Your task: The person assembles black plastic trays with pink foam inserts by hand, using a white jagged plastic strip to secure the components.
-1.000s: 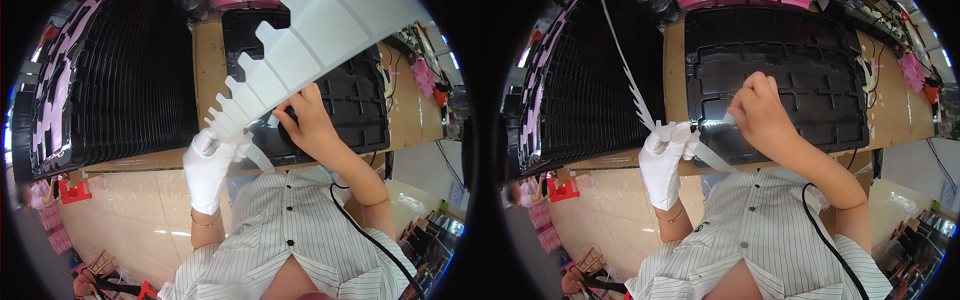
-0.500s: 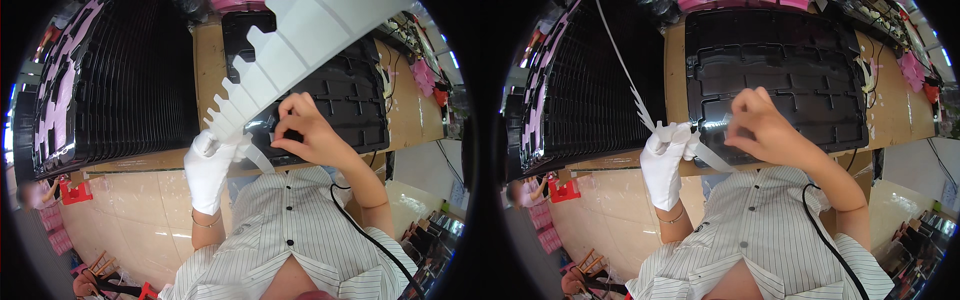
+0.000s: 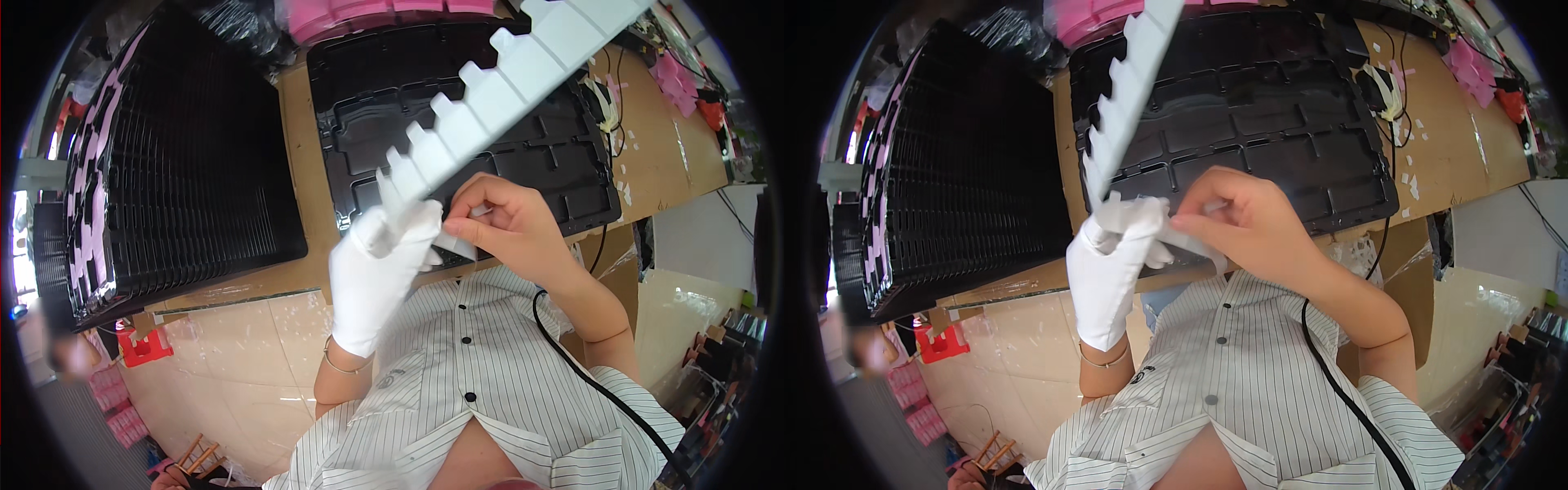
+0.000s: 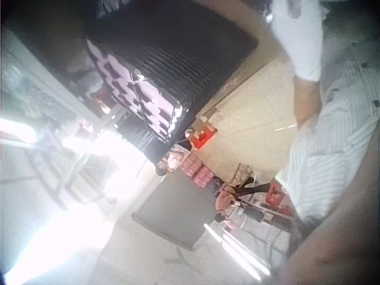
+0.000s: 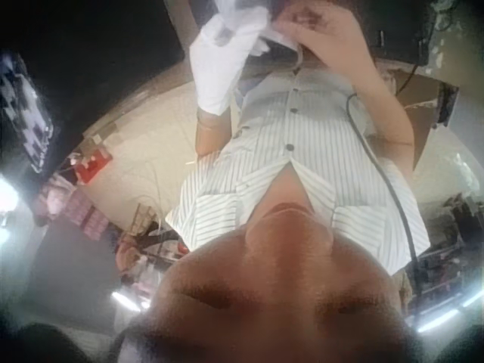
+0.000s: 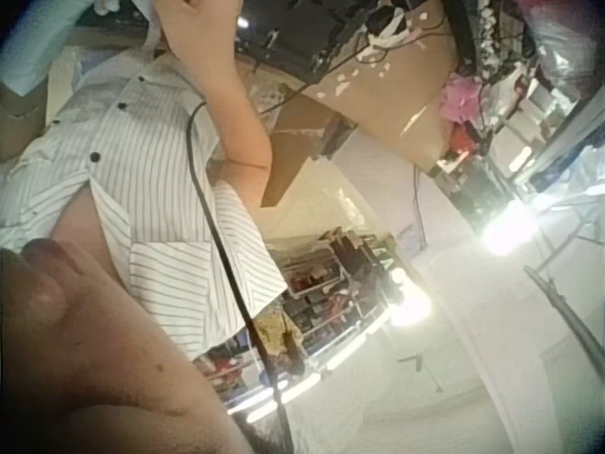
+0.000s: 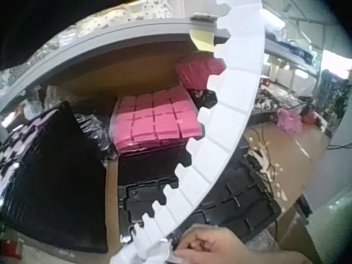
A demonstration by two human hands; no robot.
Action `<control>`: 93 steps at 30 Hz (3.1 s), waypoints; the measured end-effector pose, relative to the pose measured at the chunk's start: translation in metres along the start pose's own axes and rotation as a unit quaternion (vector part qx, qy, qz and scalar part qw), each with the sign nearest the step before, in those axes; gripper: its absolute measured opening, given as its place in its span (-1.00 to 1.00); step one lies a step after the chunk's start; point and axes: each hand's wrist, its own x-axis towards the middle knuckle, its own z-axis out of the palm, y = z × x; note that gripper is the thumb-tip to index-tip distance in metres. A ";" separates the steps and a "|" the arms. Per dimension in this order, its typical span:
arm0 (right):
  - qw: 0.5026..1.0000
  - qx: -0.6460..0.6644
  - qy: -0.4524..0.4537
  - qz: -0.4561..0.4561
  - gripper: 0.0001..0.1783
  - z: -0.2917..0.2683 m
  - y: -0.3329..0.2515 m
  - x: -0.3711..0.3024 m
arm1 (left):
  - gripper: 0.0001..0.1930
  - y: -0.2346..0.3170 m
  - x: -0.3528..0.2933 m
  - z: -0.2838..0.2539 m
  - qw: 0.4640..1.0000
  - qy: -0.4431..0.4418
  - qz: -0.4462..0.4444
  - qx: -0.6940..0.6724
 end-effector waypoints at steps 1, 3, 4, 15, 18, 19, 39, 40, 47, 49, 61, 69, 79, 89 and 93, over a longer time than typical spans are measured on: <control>0.990 -0.120 0.014 -0.071 -0.87 -0.005 0.001 -0.003 | -0.75 0.003 0.002 0.002 1.000 -0.002 0.000 0.003; 0.972 -0.198 0.041 -0.119 -0.86 -0.007 -0.008 -0.010 | -0.75 0.006 0.008 0.006 1.000 0.010 -0.002 0.008; 0.944 -0.277 0.065 -0.166 -0.84 -0.008 -0.012 -0.014 | -0.75 0.004 0.010 0.009 1.000 0.014 0.012 0.005; 0.930 -0.294 0.196 -0.097 -0.96 -0.091 -0.023 -0.046 | -0.83 0.001 0.016 0.032 1.000 0.019 0.023 -0.007; 0.890 -0.393 0.224 -0.045 -0.90 -0.144 -0.009 -0.037 | -0.82 -0.001 0.017 0.035 0.999 0.013 0.031 0.030; 0.865 -0.447 0.227 -0.015 -0.88 -0.149 -0.008 -0.037 | -0.82 -0.001 0.017 0.036 0.998 0.019 0.032 0.048; 0.826 -0.517 0.222 -0.046 -0.85 -0.140 -0.002 -0.031 | -0.77 -0.013 0.020 0.025 0.998 -0.018 0.048 0.035; 0.826 -0.520 0.205 -0.069 -0.86 -0.142 -0.002 -0.031 | -0.77 -0.014 0.020 0.024 0.998 -0.014 0.051 0.033; 0.986 -0.149 0.010 -0.079 -0.82 -0.179 -0.015 -0.082 | -0.77 -0.016 0.022 0.021 0.997 0.001 0.059 0.044; 0.992 -0.033 0.097 -0.070 -0.75 -0.207 0.002 -0.124 | -0.77 -0.014 0.019 0.021 0.997 -0.021 0.064 0.044; 0.617 -0.527 0.364 0.458 -0.36 -0.317 0.387 -0.317 | -0.78 -0.024 0.008 0.005 0.957 -0.035 0.187 0.217; 0.694 -0.454 0.467 -0.307 -0.87 -0.204 -0.019 -0.012 | -0.83 -0.007 0.007 0.032 0.796 -0.180 0.411 0.407; 0.830 -0.507 0.037 -0.229 -0.78 -0.204 -0.055 0.245 | -0.66 0.004 0.007 -0.002 0.833 -0.088 0.371 0.401; 0.802 -0.373 0.276 -0.378 -0.82 -0.187 -0.079 0.249 | -0.59 0.037 0.116 -0.009 0.974 -0.118 0.195 0.001; 0.974 0.128 0.145 -0.116 -0.72 -0.133 -0.099 0.175 | 0.02 0.042 0.187 0.020 0.937 -0.143 -0.012 -0.318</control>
